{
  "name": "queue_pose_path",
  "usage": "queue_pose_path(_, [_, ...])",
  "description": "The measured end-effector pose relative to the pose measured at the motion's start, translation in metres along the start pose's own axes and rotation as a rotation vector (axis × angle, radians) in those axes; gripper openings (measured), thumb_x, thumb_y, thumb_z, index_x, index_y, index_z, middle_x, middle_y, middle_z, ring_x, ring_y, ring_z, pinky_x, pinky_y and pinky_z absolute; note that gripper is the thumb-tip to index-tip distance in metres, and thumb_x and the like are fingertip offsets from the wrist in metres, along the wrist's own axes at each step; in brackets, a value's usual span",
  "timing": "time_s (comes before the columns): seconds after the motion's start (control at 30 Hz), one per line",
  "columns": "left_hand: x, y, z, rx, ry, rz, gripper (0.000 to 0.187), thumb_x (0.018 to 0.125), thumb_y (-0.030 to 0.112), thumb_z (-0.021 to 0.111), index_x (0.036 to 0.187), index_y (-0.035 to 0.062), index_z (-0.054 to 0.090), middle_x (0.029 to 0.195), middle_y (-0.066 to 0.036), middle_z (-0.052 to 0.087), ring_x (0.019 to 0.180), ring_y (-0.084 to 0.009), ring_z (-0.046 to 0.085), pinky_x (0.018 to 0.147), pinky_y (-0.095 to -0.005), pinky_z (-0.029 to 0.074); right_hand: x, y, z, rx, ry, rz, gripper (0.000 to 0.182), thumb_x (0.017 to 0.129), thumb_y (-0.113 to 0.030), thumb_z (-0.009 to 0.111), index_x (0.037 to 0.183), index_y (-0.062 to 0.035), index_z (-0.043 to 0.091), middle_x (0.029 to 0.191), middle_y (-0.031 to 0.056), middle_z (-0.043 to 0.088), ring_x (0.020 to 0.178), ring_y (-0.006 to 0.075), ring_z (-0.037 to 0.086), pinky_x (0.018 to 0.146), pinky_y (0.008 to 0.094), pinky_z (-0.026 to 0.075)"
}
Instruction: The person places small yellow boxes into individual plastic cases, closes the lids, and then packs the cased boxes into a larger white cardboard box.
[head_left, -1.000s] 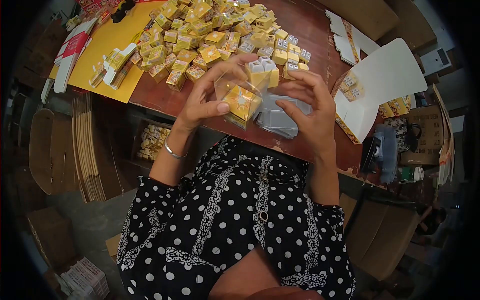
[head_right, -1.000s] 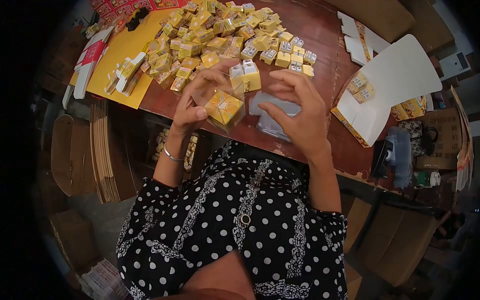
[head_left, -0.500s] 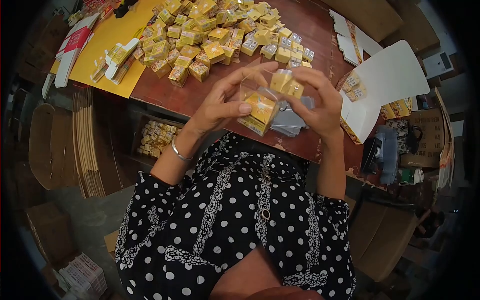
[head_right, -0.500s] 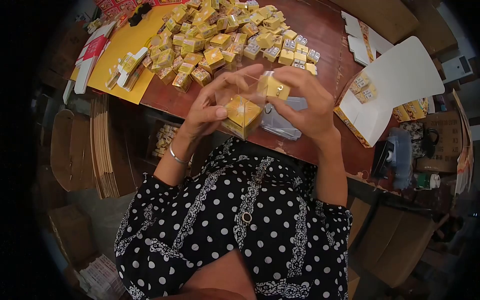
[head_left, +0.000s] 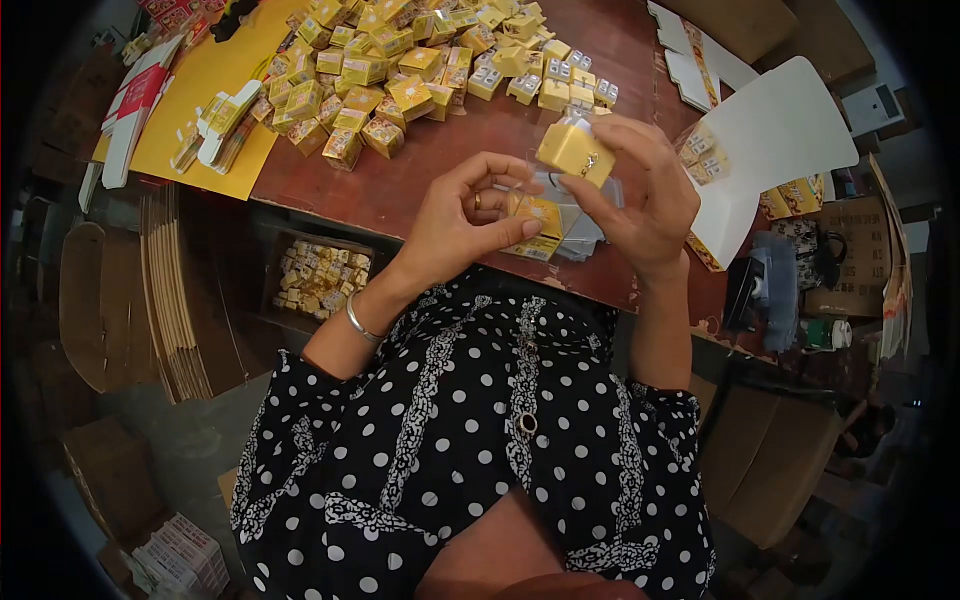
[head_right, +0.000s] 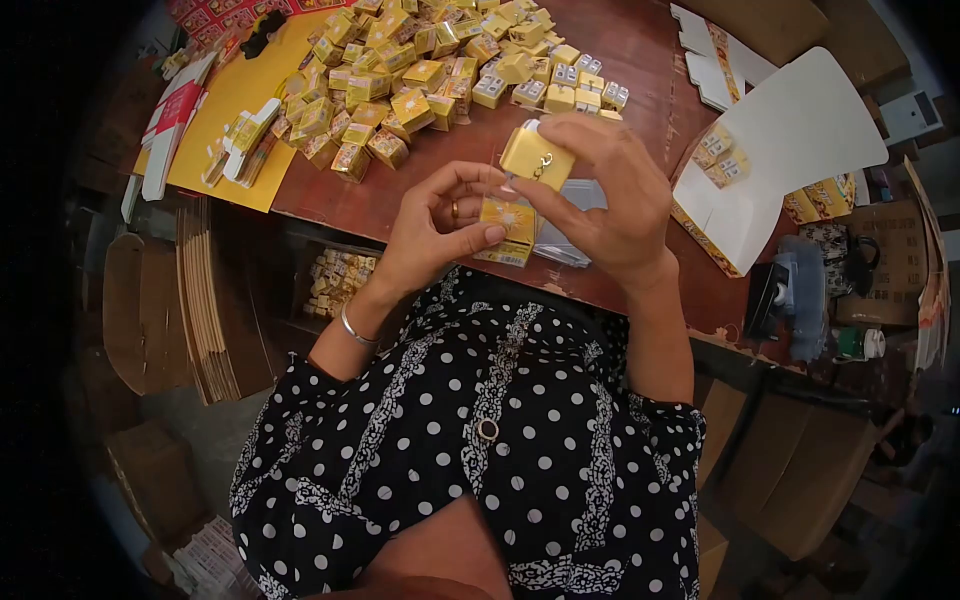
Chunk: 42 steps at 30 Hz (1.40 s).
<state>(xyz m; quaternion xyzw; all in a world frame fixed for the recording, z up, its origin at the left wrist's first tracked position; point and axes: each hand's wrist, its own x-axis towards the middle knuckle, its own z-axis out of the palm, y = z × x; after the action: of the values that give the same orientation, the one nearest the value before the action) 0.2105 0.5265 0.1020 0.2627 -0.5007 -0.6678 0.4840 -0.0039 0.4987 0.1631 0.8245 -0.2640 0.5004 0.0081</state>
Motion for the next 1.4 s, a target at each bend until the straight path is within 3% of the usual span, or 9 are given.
queue_pose_path(0.13, [-0.002,0.001,0.004,-0.011,0.042,0.022,0.050,0.087,0.000,0.077,0.129,-0.0019,0.051,0.121,-0.012,0.063,0.104,-0.0153,0.067,0.083,-0.0257,0.059,-0.001,-0.001,-0.004,0.085,-0.121,0.146,0.044,0.079,-0.012,0.085,0.115,0.0014,0.065,0.110,0.0149,0.071,0.105,0.0272,0.067,0.092,0.0361,0.052])
queue_pose_path(0.2, [-0.002,-0.001,0.006,-0.029,0.049,0.026,0.051,0.087,0.000,0.077,0.131,-0.0017,0.050,0.121,-0.012,0.063,0.105,-0.0160,0.067,0.083,-0.0261,0.059,0.000,0.010,-0.007,-0.017,-0.223,-0.028,0.041,0.085,-0.024,0.081,0.116,0.0004,0.067,0.117,0.0152,0.068,0.108,0.0262,0.064,0.094,0.0368,0.050])
queue_pose_path(0.33, [-0.007,0.000,0.010,-0.055,0.084,0.095,0.058,0.089,-0.001,0.075,0.139,0.0001,0.045,0.121,-0.012,0.061,0.109,-0.0175,0.067,0.086,-0.0274,0.059,-0.017,0.001,-0.003,0.025,-0.088,0.170,0.053,0.085,-0.029,0.081,0.127,-0.0035,0.063,0.121,0.0154,0.066,0.110,0.0237,0.064,0.092,0.0371,0.055])
queue_pose_path(0.4, [-0.013,-0.001,0.014,-0.085,0.090,0.100,0.060,0.090,-0.001,0.074,0.142,0.0011,0.044,0.122,-0.011,0.060,0.110,-0.0179,0.067,0.088,-0.0275,0.059,-0.040,-0.009,0.006,0.666,0.029,0.604,0.057,0.087,-0.021,0.081,0.135,-0.0012,0.057,0.130,0.0143,0.061,0.112,0.0215,0.063,0.094,0.0359,0.055])
queue_pose_path(0.5, [-0.021,-0.012,0.019,-0.118,0.056,0.072,0.062,0.092,0.000,0.071,0.147,0.0030,0.041,0.124,-0.010,0.059,0.112,-0.0185,0.066,0.091,-0.0282,0.058,-0.067,-0.029,0.017,0.684,-0.065,0.723,0.059,0.093,-0.014,0.072,0.142,0.0057,0.046,0.131,0.0178,0.058,0.116,0.0223,0.061,0.097,0.0340,0.052])
queue_pose_path(0.67, [-0.045,-0.041,0.021,-0.156,-0.036,-0.069,0.054,0.095,0.002,0.068,0.145,0.0036,0.046,0.125,-0.008,0.057,0.116,-0.0180,0.063,0.097,-0.0288,0.054,-0.114,-0.054,0.022,0.745,0.022,0.901,0.041,0.094,-0.001,0.064,0.132,0.0073,0.052,0.134,0.0196,0.057,0.114,0.0209,0.063,0.097,0.0327,0.052])
queue_pose_path(0.97, [-0.056,-0.073,0.015,-0.134,0.011,-0.060,0.031,0.090,0.006,0.077,0.115,0.0023,0.058,0.122,-0.007,0.060,0.114,-0.0156,0.061,0.094,-0.0283,0.053,-0.148,-0.078,0.023,0.802,0.155,0.954,0.028,0.089,0.005,0.069,0.115,0.0028,0.059,0.126,0.0169,0.061,0.118,0.0216,0.062,0.104,0.0350,0.049])
queue_pose_path(1.27, [-0.056,-0.071,0.005,0.203,-0.123,0.013,0.021,0.090,0.010,0.076,0.109,0.0020,0.073,0.121,-0.008,0.063,0.112,-0.0161,0.063,0.091,-0.0293,0.056,-0.152,-0.062,0.016,0.745,-0.027,0.761,0.016,0.087,0.001,0.070,0.102,0.0027,0.066,0.112,0.0123,0.065,0.107,0.0215,0.060,0.099,0.0341,0.046])
queue_pose_path(1.4, [-0.055,-0.057,0.007,0.034,-0.085,-0.083,0.018,0.088,0.009,0.078,0.104,0.0022,0.075,0.119,-0.009,0.064,0.109,-0.0160,0.065,0.088,-0.0298,0.056,-0.147,-0.064,0.013,0.804,-0.047,0.776,0.013,0.087,0.002,0.071,0.099,0.0025,0.068,0.110,0.0121,0.065,0.110,0.0219,0.061,0.099,0.0348,0.047])
